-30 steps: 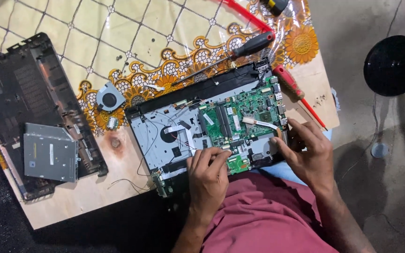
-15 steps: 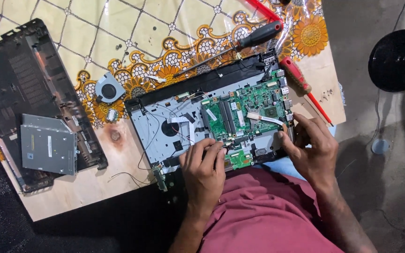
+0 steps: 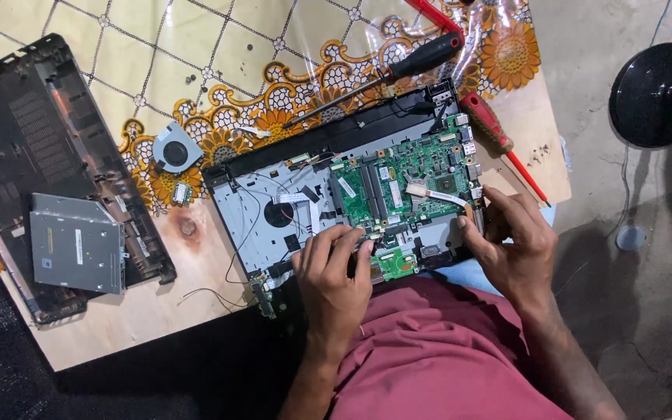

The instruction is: Reconnecting ribbon cables and installing a motherboard into a laptop chassis during repair.

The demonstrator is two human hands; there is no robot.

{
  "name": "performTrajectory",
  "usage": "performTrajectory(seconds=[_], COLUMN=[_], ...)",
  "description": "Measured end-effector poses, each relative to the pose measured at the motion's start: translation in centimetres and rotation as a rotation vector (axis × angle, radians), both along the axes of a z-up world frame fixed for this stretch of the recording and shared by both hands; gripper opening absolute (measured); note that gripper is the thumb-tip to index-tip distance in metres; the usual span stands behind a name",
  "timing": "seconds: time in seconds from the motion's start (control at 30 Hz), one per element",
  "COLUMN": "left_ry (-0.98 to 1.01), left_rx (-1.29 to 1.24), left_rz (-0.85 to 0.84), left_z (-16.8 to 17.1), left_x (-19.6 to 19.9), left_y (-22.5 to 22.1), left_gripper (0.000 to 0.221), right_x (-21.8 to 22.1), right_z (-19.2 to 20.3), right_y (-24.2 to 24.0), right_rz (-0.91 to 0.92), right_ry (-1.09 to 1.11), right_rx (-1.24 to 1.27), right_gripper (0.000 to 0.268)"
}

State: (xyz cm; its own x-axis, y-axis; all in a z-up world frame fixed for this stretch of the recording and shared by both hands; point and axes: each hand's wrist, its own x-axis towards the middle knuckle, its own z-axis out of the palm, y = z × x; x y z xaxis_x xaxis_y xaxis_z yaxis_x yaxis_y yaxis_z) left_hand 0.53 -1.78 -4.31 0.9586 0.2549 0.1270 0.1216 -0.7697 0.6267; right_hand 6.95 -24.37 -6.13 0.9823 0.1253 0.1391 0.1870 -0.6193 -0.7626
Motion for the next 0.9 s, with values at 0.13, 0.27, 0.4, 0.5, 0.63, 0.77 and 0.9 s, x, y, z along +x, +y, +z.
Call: performTrajectory(seconds=[0.13,0.27,0.4,0.5,0.63,0.77,0.9], left_ry=[-0.032,-0.149,-0.119,-0.005,0.011,-0.022,-0.112], left_rx=[-0.138,-0.099,0.057,0.132,0.186,0.219,0.192], left_rz=[0.008,0.024,0.018,-0.001,-0.011,-0.001,0.039], left_z=[-0.3,2.1,3.2,2.4,0.8,0.5,0.8], left_x=[0.9,3.7,6.9,8.0,8.5,8.6,8.6], left_y=[1.2,3.0,4.4,5.0,5.4,5.8,6.5], left_gripper=[0.020,0.015,0.020,0.022,0.020,0.019,0.021], right_x=[-0.1,-0.1,-0.1,0.0,0.1,0.1,0.0], right_z=[-0.1,0.0,-0.5,-0.4,0.0,0.0,-0.4], right_y=[0.2,0.5,0.5,0.7,0.8,0.4,0.1], right_rz=[-0.001,-0.007,-0.017,-0.014,-0.018,-0.008,-0.013], right_ry=[-0.009,-0.024,-0.041,-0.082,-0.076,-0.065,-0.057], right_rx=[0.019,0.041,0.056,0.031,0.059,0.053,0.068], right_gripper=[0.041,0.040,0.041,0.041,0.039,0.040,0.038])
